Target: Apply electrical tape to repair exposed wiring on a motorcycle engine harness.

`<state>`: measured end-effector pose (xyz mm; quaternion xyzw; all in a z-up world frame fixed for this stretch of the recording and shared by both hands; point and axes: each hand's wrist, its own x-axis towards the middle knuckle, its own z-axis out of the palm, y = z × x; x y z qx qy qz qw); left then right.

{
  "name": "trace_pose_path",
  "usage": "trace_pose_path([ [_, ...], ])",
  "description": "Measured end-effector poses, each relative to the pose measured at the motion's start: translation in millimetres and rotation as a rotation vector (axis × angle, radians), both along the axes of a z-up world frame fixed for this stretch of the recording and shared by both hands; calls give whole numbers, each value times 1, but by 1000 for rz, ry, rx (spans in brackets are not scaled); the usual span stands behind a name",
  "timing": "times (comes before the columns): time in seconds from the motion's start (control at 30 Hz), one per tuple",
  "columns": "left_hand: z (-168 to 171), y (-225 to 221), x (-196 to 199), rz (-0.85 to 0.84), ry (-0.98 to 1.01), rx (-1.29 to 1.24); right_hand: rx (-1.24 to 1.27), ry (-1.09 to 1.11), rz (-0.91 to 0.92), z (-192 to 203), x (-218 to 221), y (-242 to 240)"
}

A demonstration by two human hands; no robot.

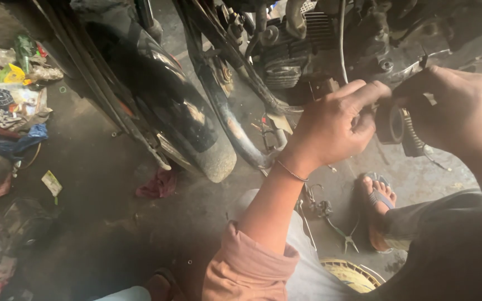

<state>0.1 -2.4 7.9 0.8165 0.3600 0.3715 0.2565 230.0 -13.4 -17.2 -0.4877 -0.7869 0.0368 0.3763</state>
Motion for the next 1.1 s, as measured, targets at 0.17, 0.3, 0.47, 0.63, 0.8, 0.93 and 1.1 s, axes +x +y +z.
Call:
trace_pose_path([
  [0.17,-5,-1,3,-13,-37,37,-107,25,-108,18,-11,-4],
  [0.3,-16,-5,9,-28,-208,-71,-172,186,-86,5,0,-8],
  [0.47,-40,2,24,37,-521,-180,-54,72,-164,33,-19,-15],
  [0.63,-21,10,30,65,-716,-460,50,135,7,10,-5,-10],
  [0.8,-8,15,32,323,-392,-226,390,-175,170,56,-30,1],
  [0.93,-15,7,28,272,-341,-225,330,-196,148,40,-18,5],
  [1.1,-10,5,12,83,-213,-6,-36,49,-20,20,-7,4],
])
